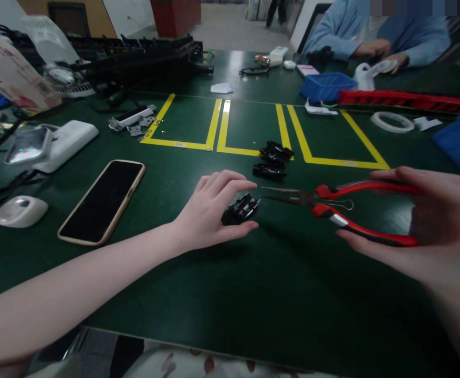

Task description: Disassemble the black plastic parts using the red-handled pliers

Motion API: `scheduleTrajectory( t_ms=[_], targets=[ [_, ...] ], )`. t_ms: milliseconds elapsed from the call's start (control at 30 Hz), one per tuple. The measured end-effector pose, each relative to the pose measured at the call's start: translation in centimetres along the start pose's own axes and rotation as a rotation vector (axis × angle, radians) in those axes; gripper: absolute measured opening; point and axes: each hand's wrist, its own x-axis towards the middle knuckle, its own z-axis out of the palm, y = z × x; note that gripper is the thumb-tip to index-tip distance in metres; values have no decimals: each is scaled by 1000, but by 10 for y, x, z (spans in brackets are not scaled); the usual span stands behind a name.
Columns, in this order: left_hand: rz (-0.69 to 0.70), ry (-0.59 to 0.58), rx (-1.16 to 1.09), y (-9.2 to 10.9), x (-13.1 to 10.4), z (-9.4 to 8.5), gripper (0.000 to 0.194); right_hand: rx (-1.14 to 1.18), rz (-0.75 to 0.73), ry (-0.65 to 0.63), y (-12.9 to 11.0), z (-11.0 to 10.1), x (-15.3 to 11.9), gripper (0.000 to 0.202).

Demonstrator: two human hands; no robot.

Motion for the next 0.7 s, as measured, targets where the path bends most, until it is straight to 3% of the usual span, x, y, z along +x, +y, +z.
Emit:
scheduleTrajectory(
  t_ms=[100, 233, 333, 567, 700],
  targets=[
    [96, 90, 26, 1, 0, 1, 42, 108, -152, 4, -14, -1, 4, 100],
    [184, 142, -18, -1, 0, 1, 20, 222, -118, -20, -23, 2, 1, 98],
    [182, 152, -35, -2, 0, -1, 16, 255, -87, -44, -22, 3, -4, 97],
    [113, 55, -79, -1, 0, -6, 18, 176, -42, -83, -22, 5, -9, 98],
    [79, 50, -58, 0, -1, -5, 15, 93, -4, -91, -30, 5, -8, 90]
  ],
)
